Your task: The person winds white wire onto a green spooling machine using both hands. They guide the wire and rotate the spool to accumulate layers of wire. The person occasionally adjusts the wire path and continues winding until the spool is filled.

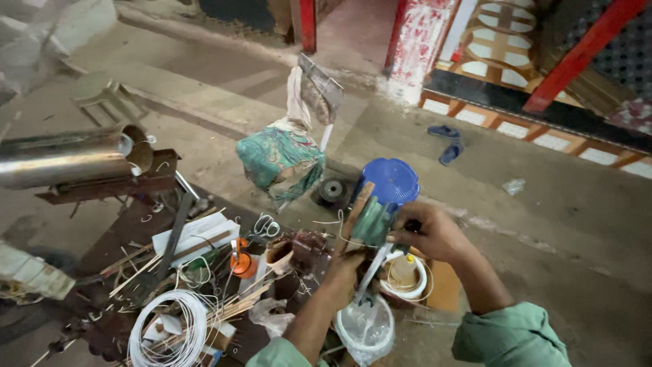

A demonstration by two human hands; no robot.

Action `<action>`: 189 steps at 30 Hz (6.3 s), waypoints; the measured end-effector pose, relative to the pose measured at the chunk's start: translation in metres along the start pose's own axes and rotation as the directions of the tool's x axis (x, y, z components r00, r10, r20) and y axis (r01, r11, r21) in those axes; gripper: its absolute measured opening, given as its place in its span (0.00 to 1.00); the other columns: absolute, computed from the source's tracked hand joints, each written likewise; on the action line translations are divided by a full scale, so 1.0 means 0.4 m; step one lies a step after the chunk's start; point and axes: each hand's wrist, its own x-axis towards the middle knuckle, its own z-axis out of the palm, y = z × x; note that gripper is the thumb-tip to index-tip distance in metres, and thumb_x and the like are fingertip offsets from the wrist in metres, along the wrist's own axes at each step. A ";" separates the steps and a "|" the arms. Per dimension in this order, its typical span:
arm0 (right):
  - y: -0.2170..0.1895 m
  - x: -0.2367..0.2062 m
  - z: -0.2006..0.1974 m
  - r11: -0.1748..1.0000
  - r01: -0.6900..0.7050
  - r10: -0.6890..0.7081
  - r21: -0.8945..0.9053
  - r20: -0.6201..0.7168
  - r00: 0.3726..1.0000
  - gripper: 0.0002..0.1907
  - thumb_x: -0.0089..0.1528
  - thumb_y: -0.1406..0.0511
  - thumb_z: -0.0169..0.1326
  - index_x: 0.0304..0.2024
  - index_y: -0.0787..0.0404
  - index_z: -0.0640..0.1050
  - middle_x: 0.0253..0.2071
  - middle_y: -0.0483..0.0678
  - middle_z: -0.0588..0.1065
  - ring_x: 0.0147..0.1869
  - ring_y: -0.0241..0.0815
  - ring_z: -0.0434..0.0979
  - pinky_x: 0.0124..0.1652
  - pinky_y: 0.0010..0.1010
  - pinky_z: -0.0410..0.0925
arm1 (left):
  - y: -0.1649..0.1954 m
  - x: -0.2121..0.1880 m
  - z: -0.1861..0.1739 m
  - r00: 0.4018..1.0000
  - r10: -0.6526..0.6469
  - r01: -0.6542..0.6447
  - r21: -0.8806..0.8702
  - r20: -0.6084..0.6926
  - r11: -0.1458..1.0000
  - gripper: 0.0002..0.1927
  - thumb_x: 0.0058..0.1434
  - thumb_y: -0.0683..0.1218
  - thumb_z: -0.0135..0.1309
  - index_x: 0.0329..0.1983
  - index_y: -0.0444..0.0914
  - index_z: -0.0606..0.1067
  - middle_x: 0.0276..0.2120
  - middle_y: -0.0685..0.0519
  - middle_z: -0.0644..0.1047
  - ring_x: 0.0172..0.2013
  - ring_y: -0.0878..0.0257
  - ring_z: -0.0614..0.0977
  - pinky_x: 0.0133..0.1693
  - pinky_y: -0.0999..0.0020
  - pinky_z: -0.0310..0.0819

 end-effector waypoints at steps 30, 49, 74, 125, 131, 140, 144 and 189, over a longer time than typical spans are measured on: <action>-0.012 -0.008 0.018 0.994 -0.094 0.095 0.052 -0.017 0.995 0.13 0.50 0.67 0.70 0.25 0.62 0.76 0.25 0.44 0.71 0.29 0.33 0.70 0.28 0.30 0.66 | -0.095 -0.042 0.032 0.799 0.539 -0.472 0.277 -0.266 0.837 0.11 0.60 0.41 0.60 0.44 0.31 0.81 0.37 0.49 0.82 0.40 0.64 0.79 0.42 0.68 0.73; -0.006 -0.008 -0.003 0.993 -0.050 0.047 0.107 0.032 0.998 0.16 0.51 0.67 0.71 0.25 0.61 0.72 0.24 0.41 0.68 0.28 0.31 0.66 0.27 0.29 0.63 | -0.077 -0.142 0.081 0.571 0.437 -0.659 0.706 0.695 -0.260 0.08 0.58 0.42 0.58 0.42 0.39 0.76 0.45 0.44 0.81 0.51 0.46 0.82 0.51 0.53 0.78; 0.038 -0.005 0.026 0.963 -0.163 0.156 0.213 0.050 0.986 0.15 0.52 0.71 0.69 0.23 0.61 0.73 0.24 0.41 0.69 0.30 0.30 0.68 0.29 0.27 0.65 | -0.177 -0.054 -0.023 0.625 0.349 -0.571 0.713 0.699 -0.406 0.16 0.62 0.52 0.59 0.42 0.35 0.75 0.49 0.40 0.80 0.53 0.46 0.80 0.49 0.53 0.76; -0.250 -0.023 -0.019 0.728 0.351 -0.387 -0.589 0.070 0.919 0.10 0.50 0.64 0.65 0.29 0.57 0.76 0.32 0.46 0.76 0.43 0.50 0.77 0.38 0.38 0.71 | 0.033 -0.073 0.026 0.887 0.458 -0.380 0.667 0.065 0.641 0.25 0.52 0.45 0.69 0.51 0.34 0.75 0.34 0.50 0.82 0.35 0.63 0.81 0.39 0.65 0.77; -0.184 0.025 -0.007 0.736 0.319 -0.394 -0.598 0.006 0.919 0.11 0.48 0.61 0.67 0.27 0.56 0.78 0.29 0.46 0.75 0.38 0.49 0.76 0.37 0.40 0.69 | 0.016 -0.054 -0.012 0.934 0.329 -0.332 0.682 0.140 0.652 0.16 0.56 0.49 0.65 0.42 0.34 0.80 0.31 0.53 0.83 0.32 0.66 0.82 0.38 0.66 0.78; 0.138 0.043 0.035 0.904 -0.312 0.379 0.293 -0.210 0.901 0.12 0.57 0.63 0.67 0.29 0.63 0.77 0.26 0.44 0.78 0.31 0.31 0.75 0.32 0.27 0.69 | -0.073 -0.014 -0.055 0.988 0.059 -0.125 0.515 0.142 0.848 0.19 0.62 0.51 0.61 0.48 0.31 0.81 0.35 0.46 0.83 0.33 0.62 0.81 0.38 0.65 0.74; 0.239 0.032 0.087 0.826 -0.181 0.346 0.534 -0.226 0.911 0.12 0.58 0.65 0.67 0.29 0.62 0.75 0.27 0.39 0.72 0.30 0.29 0.68 0.30 0.25 0.64 | -0.036 -0.029 -0.035 0.972 0.211 -0.209 0.789 0.103 0.578 0.27 0.58 0.57 0.63 0.52 0.34 0.77 0.39 0.45 0.83 0.35 0.57 0.84 0.39 0.65 0.77; 0.237 -0.118 0.295 0.596 -0.496 0.704 0.631 -0.113 0.701 0.10 0.57 0.65 0.58 0.36 0.66 0.82 0.29 0.46 0.79 0.29 0.35 0.75 0.30 0.31 0.68 | 0.055 -0.089 0.030 0.871 0.388 -0.332 0.943 0.301 0.013 0.24 0.67 0.59 0.49 0.39 0.32 0.80 0.41 0.35 0.78 0.41 0.37 0.79 0.44 0.48 0.73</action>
